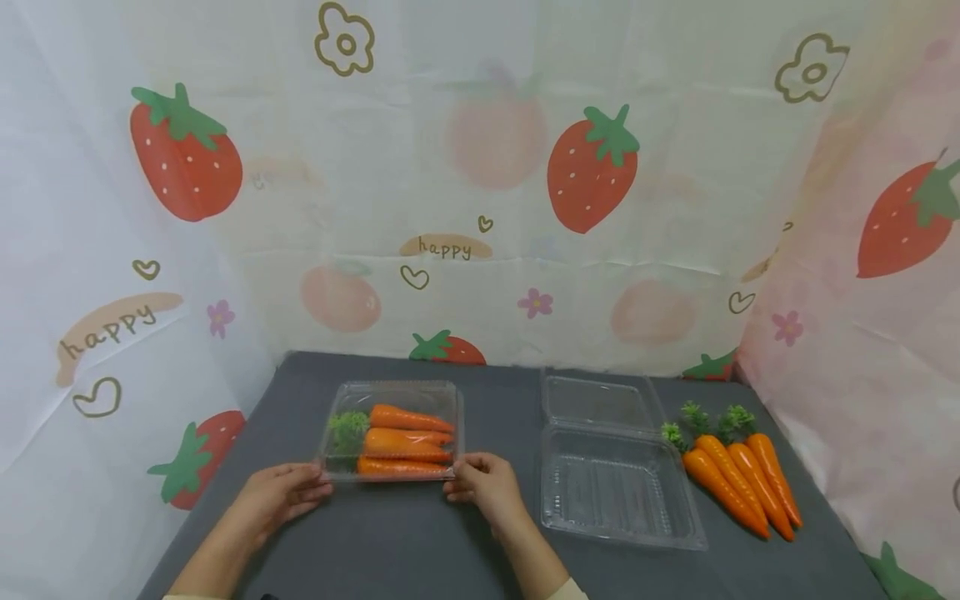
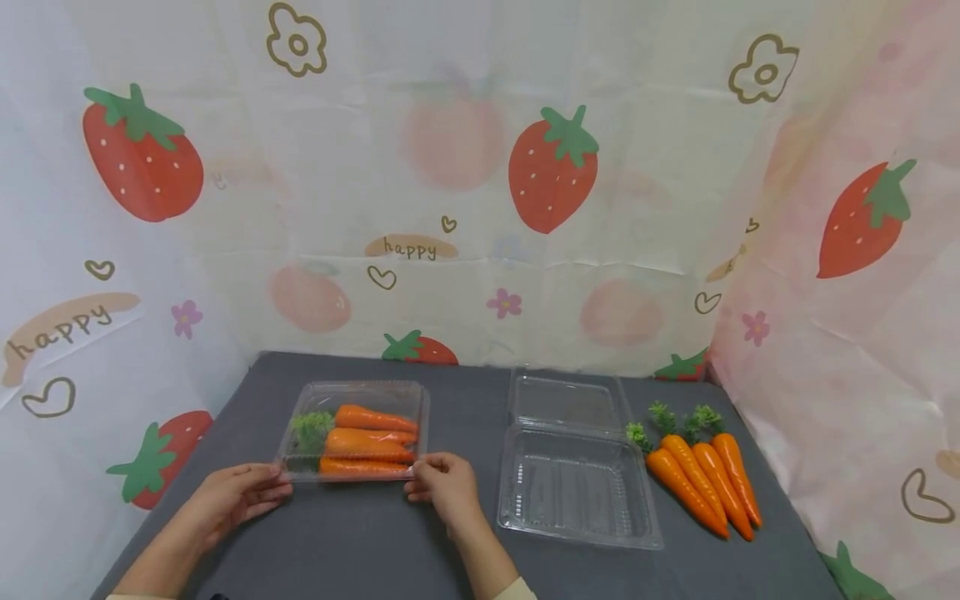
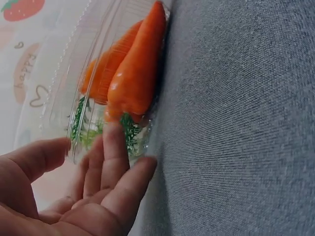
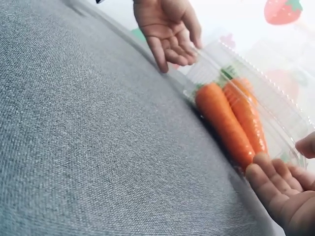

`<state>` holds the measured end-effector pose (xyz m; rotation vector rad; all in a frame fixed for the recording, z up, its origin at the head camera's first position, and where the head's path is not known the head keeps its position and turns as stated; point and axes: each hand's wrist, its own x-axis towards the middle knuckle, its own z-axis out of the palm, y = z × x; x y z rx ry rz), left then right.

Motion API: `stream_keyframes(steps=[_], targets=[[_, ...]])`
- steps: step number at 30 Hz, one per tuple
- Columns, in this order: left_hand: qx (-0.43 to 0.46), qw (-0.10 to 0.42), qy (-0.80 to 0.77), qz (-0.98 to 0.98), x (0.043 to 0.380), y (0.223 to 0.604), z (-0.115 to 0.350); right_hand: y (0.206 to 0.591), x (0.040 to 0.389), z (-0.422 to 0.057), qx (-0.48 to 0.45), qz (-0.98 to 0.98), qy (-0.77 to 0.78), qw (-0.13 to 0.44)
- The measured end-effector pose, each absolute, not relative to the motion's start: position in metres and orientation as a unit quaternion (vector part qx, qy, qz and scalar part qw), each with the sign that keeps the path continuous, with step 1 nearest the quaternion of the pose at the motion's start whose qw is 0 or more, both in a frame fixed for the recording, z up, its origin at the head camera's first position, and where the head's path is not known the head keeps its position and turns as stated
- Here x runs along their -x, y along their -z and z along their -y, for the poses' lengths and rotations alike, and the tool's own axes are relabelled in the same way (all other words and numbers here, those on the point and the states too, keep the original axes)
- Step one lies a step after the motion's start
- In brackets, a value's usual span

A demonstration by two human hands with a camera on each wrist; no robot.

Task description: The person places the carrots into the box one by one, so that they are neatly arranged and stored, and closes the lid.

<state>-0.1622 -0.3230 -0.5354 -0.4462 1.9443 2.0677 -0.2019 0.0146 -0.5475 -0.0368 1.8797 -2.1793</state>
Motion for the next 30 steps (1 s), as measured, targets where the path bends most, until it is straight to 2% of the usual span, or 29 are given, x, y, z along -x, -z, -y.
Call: stream_keyframes(steps=[5,17,30], targets=[[0.15,0.159,-0.726,-0.652,0.1629,0.536,0.3252,0.5472,0.2017,-0.0146,0.01,-0.638,0.754,0.156],[0.139,0.155,-0.763,-0.612,0.1646,0.5355,0.3272,0.5468,0.2068,-0.0154,0.005,-0.616,0.765,0.191],[0.174,0.126,-0.751,-0.625,0.1681,0.5379,0.3241,0.5491,0.2077,-0.0105,0.011,-0.602,0.781,0.169]])
